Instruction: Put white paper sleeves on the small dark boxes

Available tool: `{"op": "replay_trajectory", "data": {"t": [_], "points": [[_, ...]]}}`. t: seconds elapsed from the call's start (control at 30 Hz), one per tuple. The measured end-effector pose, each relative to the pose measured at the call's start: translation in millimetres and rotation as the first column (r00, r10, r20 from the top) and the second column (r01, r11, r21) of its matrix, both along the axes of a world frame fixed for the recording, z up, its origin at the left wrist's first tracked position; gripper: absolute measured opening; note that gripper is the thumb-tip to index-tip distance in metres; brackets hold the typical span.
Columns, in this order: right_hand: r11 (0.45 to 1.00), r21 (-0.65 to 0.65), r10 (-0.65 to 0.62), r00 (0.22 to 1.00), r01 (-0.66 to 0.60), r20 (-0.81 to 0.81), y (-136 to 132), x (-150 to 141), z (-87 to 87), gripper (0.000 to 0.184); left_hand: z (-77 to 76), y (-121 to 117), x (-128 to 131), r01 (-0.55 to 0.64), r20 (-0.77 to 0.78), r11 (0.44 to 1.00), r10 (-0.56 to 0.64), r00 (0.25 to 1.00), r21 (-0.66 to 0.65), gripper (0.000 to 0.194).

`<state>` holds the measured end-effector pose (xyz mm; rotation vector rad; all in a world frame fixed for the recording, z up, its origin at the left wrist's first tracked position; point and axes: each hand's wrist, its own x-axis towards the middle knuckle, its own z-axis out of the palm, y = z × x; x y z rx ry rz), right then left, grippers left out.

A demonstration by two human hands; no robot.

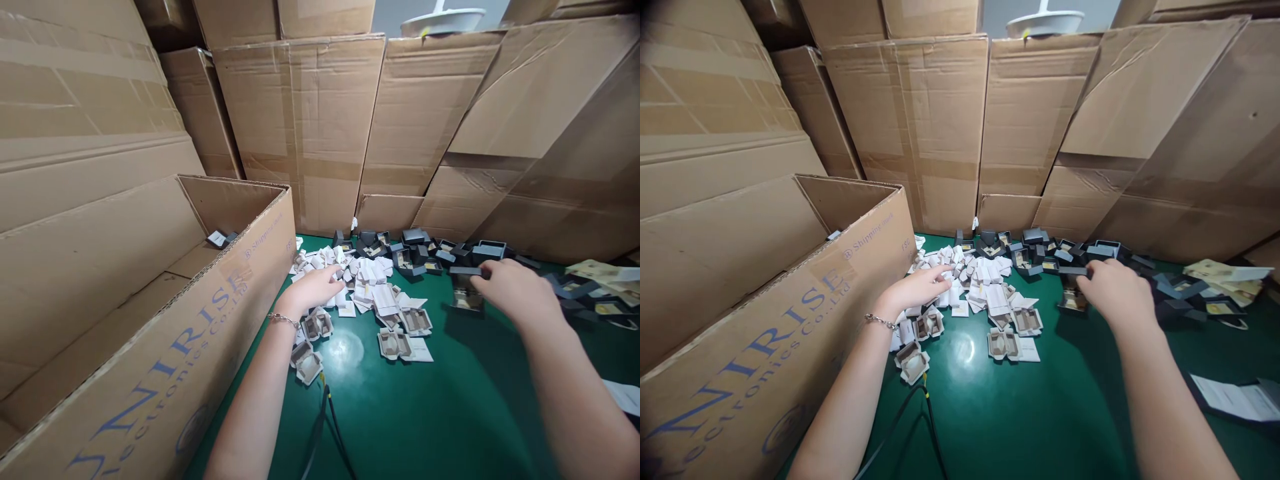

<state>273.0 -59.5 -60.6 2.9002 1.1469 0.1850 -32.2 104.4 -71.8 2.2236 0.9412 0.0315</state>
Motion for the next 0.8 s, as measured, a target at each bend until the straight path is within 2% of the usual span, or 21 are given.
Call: {"op": "replay_trajectory", "data": {"t": [0.1,0.17,0.23,0.33,0.4,0.47,0.53,0.6,0.67,0.8], "points": [[0.985,0.144,0.117,0.981,-0.095,-0.152,24.9,-40.1,18.2,0.024,-1.2,-6.2,8.0,0.017,0.105,1.000,-0.015,0.994,-0.024,0.060],[0.923,0.326,0.283,0.934,-0.204,-0.216,43.5,-66.9,17.5,0.020,-5.7,-10.1,15.5,0.009,0.256,1.000,-0.009,0.967,0.003,0.067],[0.834,0.501,0.426,0.844,-0.228,-0.325,61.1,-88.3,9.1,0.019,-12.3,-13.0,23.4,0.003,0.379,1.000,0.007,0.925,-0.025,0.072],[0.736,0.661,0.567,0.665,-0.145,-0.486,80.0,-105.9,-7.1,0.019,-20.7,-15.2,31.4,0.081,0.521,0.975,0.039,0.853,-0.205,0.087],[0.708,0.703,0.598,0.589,-0.069,-0.544,86.1,-109.9,-13.6,0.019,-22.1,-16.3,32.9,0.127,0.611,0.946,0.088,0.787,-0.299,0.103],[0.691,0.723,0.599,0.566,-0.006,-0.567,88.0,-111.0,-15.1,0.019,-20.0,-17.8,32.2,0.179,0.670,0.920,0.111,0.734,-0.349,0.118],[0.678,0.734,0.595,0.552,0.045,-0.584,87.4,-111.2,-13.1,0.020,-16.2,-19.4,30.6,0.229,0.685,0.898,0.102,0.721,-0.375,0.123],[0.667,0.740,0.608,0.508,0.089,-0.610,85.9,-111.2,-10.3,0.023,-12.9,-20.5,29.5,0.237,0.680,0.900,0.085,0.728,-0.366,0.112],[0.654,0.748,0.646,0.430,0.114,-0.631,84.5,-110.3,-8.8,0.028,-11.4,-20.4,29.2,0.223,0.677,0.912,0.075,0.732,-0.343,0.097],[0.639,0.766,0.726,0.275,0.073,-0.631,81.3,-101.8,-12.5,0.056,-11.2,-17.4,30.1,0.165,0.674,0.917,0.135,0.726,-0.362,0.082]]}}
